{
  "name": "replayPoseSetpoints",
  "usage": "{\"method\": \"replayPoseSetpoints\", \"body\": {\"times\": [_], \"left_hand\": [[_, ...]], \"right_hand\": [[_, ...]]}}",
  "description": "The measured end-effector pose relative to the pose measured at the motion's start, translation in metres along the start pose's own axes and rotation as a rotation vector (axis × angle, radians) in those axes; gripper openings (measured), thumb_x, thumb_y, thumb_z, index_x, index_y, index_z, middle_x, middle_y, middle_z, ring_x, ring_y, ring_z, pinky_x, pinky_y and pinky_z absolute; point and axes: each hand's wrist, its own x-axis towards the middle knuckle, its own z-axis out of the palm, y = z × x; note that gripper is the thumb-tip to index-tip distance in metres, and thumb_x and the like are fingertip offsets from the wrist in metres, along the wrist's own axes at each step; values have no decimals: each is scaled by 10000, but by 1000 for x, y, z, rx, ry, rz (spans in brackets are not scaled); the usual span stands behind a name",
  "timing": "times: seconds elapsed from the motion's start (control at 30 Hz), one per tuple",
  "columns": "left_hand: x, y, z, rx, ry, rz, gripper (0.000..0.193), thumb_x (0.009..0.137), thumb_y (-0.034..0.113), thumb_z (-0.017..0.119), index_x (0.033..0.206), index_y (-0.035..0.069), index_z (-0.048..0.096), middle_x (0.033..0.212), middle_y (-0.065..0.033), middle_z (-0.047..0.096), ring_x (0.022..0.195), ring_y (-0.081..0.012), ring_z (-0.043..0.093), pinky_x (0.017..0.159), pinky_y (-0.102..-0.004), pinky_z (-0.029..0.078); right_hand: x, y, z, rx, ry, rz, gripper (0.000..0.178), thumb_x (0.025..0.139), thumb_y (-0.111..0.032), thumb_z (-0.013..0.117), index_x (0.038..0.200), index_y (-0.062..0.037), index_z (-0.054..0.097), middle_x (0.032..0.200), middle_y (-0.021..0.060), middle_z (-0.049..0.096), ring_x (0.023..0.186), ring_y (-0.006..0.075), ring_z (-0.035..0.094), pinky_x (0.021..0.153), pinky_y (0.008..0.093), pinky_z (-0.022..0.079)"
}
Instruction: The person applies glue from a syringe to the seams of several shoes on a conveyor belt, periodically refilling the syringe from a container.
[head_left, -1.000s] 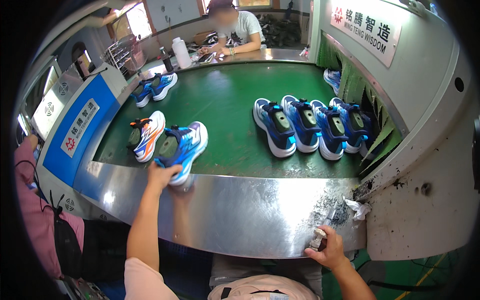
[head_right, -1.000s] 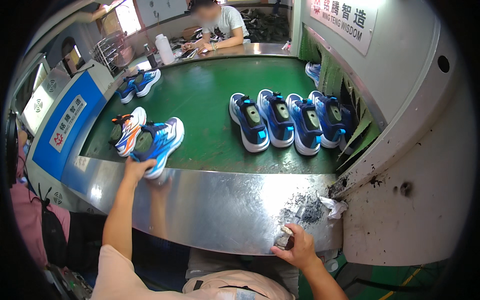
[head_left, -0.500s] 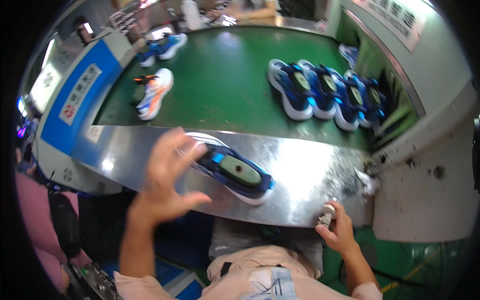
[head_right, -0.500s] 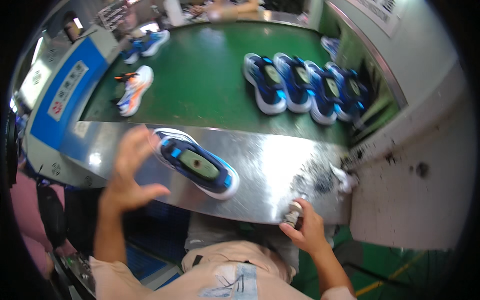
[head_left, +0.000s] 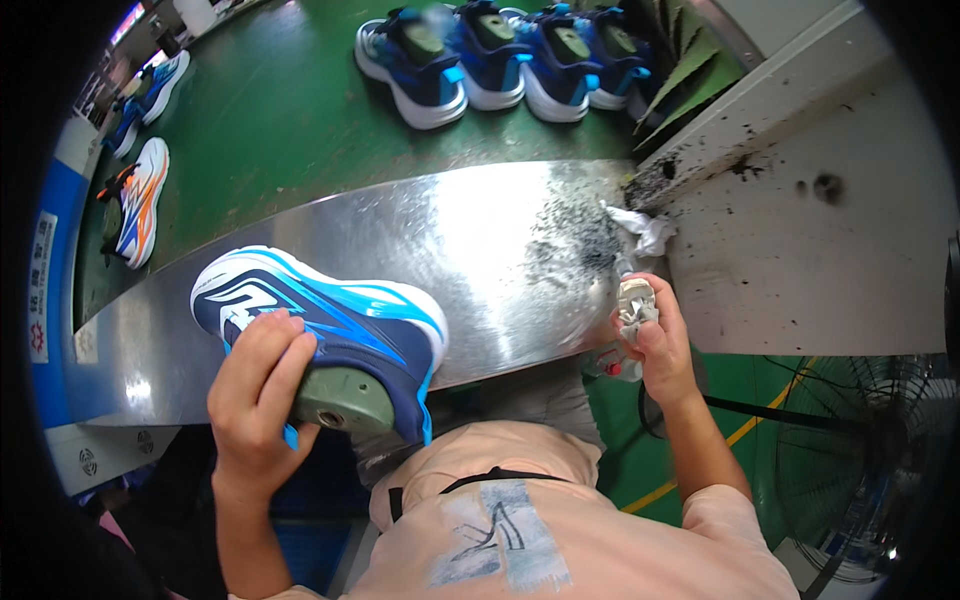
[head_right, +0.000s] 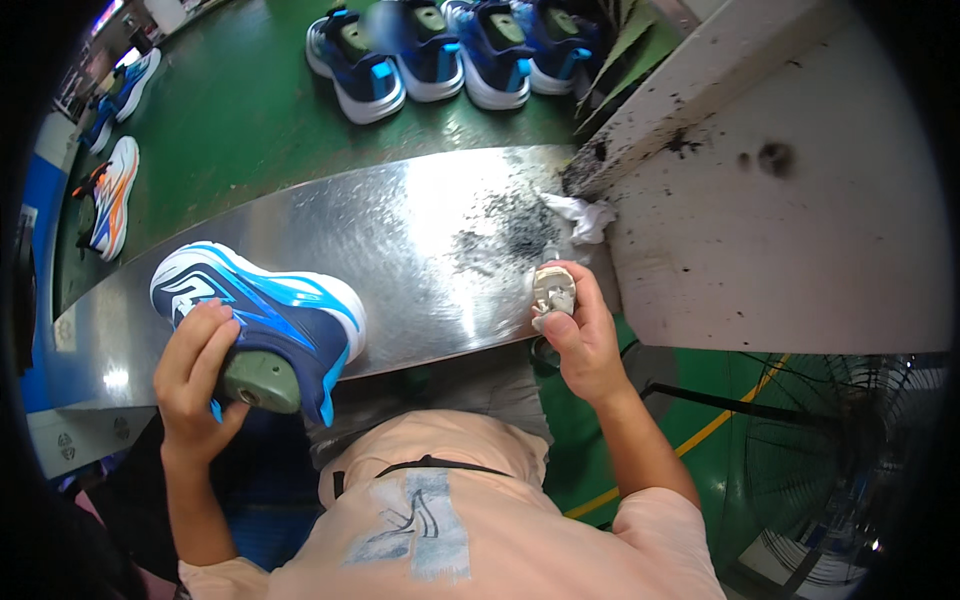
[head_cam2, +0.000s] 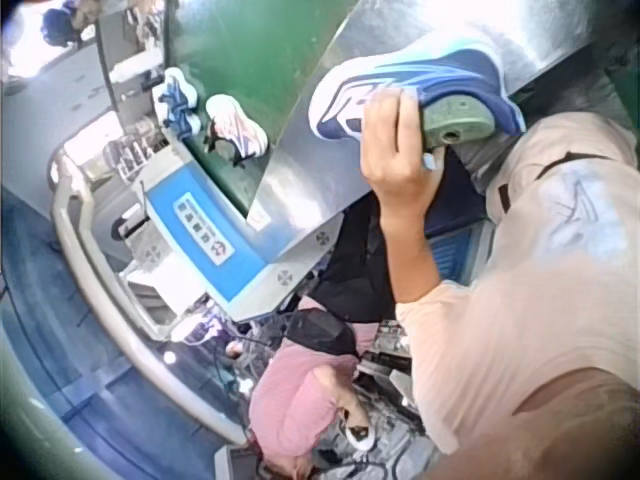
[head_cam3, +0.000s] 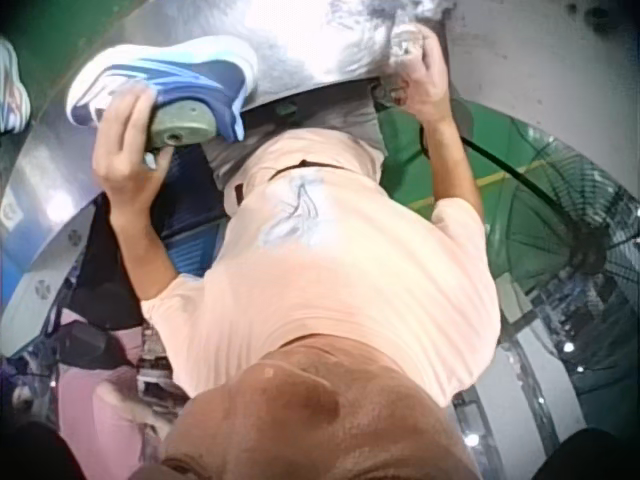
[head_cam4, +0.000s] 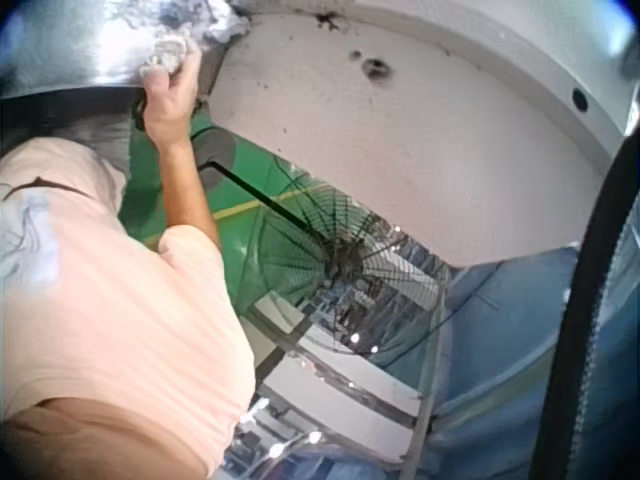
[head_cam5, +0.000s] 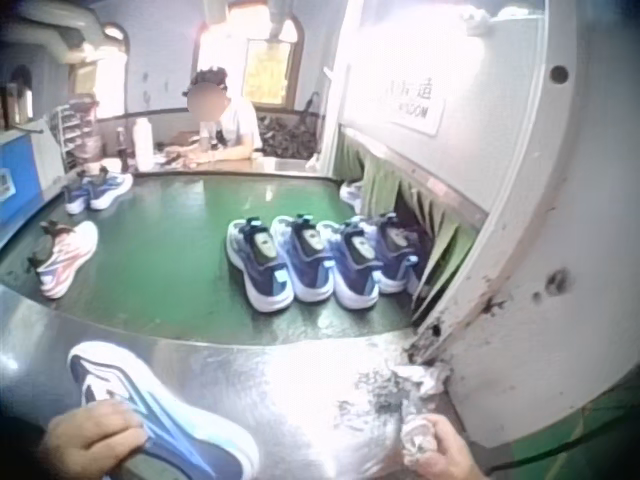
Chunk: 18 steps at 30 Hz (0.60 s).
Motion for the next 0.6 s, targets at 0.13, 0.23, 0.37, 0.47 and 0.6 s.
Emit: {"method": "replayPoseSetpoints", "body": {"times": [0.13, 0.23, 0.37, 0.47, 0.6], "left_hand": [[-26, -2, 1, 75, 51, -24, 462, 577, -55, 634, 1038, -23, 636, 1094, -169, 622, 1049, -366, 604, 936, -466, 482], [-23, -5, 1, 64, 47, -9, 471, 581, -39, 646, 1051, -22, 631, 1098, -171, 620, 1046, -368, 604, 936, -461, 480], [1, -4, 4, -34, -64, 35, 550, 607, 64, 654, 1145, -30, 590, 1184, -205, 583, 1125, -397, 558, 985, -457, 425], [-8, -11, -8, 0, -109, -101, 574, 630, 90, 660, 1186, -21, 576, 1209, -222, 567, 1147, -384, 541, 1000, -448, 399], [16, -9, -4, -39, -158, -231, 789, 461, -30, 744, 1224, 14, 549, 1202, -175, 577, 1138, -345, 545, 1002, -389, 394]], "right_hand": [[1, 8, 20, -111, -79, -42, 600, 864, -366, 661, 1290, -32, 401, 976, 10, 533, 820, 71, 505, 718, 216, 441], [2, 4, 28, -202, -97, 0, 565, 859, -288, 673, 1289, -40, 403, 959, 19, 553, 802, 74, 515, 711, 223, 449], [-7, 13, 21, -320, -90, -74, 615, 809, -319, 715, 1284, -59, 423, 901, 64, 588, 745, 121, 562, 673, 270, 477], [5, 3, 51, -625, -113, -179, 643, 762, -441, 719, 1245, -75, 504, 922, 150, 618, 701, 288, 611, 626, 374, 491], [16, 14, 60, -968, -99, -316, 706, 727, -527, 702, 1273, -134, 486, 869, 119, 575, 772, 299, 618, 640, 400, 483]]}}
